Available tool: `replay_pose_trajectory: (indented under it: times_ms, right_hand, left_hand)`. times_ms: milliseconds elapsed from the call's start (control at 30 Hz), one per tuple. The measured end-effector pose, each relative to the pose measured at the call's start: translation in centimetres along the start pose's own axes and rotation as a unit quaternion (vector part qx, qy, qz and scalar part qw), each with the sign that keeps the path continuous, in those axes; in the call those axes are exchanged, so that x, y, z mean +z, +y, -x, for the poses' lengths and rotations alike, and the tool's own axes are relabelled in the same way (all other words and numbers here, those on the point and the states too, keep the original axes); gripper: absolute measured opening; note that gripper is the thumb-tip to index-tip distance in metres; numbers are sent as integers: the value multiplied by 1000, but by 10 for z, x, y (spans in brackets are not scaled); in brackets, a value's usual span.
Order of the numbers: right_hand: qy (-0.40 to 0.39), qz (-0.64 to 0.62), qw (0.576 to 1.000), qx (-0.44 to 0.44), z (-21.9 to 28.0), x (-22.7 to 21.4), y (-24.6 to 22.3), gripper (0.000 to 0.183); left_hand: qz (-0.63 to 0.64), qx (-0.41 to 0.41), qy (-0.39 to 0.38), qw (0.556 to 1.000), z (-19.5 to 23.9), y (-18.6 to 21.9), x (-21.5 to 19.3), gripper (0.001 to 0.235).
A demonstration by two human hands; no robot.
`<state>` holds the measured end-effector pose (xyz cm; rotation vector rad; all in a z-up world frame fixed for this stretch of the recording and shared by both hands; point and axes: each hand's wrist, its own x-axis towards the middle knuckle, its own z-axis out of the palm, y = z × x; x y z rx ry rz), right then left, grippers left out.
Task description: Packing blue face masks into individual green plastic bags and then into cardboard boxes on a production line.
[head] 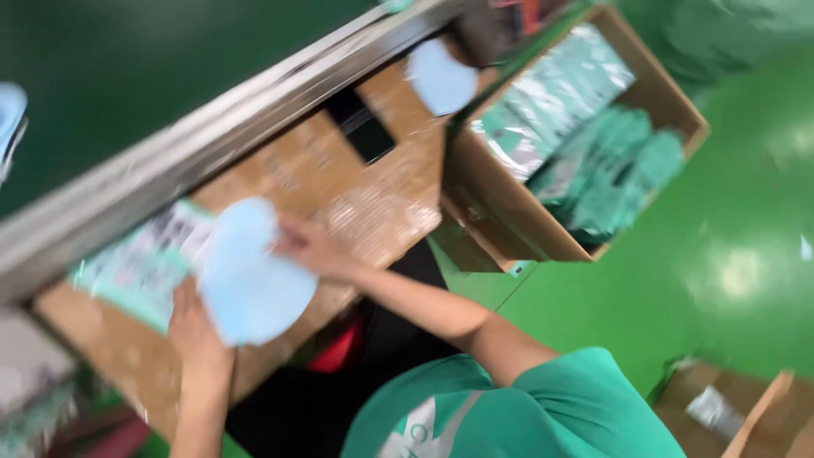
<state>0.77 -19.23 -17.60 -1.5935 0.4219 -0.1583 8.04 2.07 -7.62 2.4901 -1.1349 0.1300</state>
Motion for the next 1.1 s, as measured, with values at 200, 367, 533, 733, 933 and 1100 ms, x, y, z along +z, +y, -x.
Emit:
replay_pose_trajectory:
  times_ms: [200, 367, 533, 733, 933, 1100]
  right_hand:
    - [-141, -280, 950, -14, 4, 34, -58, 47]
    - [-154, -308, 939, 11, 7, 28, -69, 46]
    - [-134, -275, 952, 24, 11, 4, -71, 47]
    - [-100, -301, 947, 51, 8, 7, -69, 47]
    - [-169, -268, 948, 33, 11, 30, -57, 54]
    - [-144, -271, 952, 6, 14, 33, -58, 55]
  left_hand:
    - [25, 47, -11, 999, -37, 11, -4, 35]
    - [32, 30, -7, 999, -22, 7, 5, 31]
    - [117, -9, 49, 992, 9, 5, 11, 39]
    - [-2, -47, -14, 999, 30, -28, 50, 38]
    - [45, -27, 11, 999, 67, -65, 79, 46]
    - [95, -22, 47, 994, 86, -59, 39, 46]
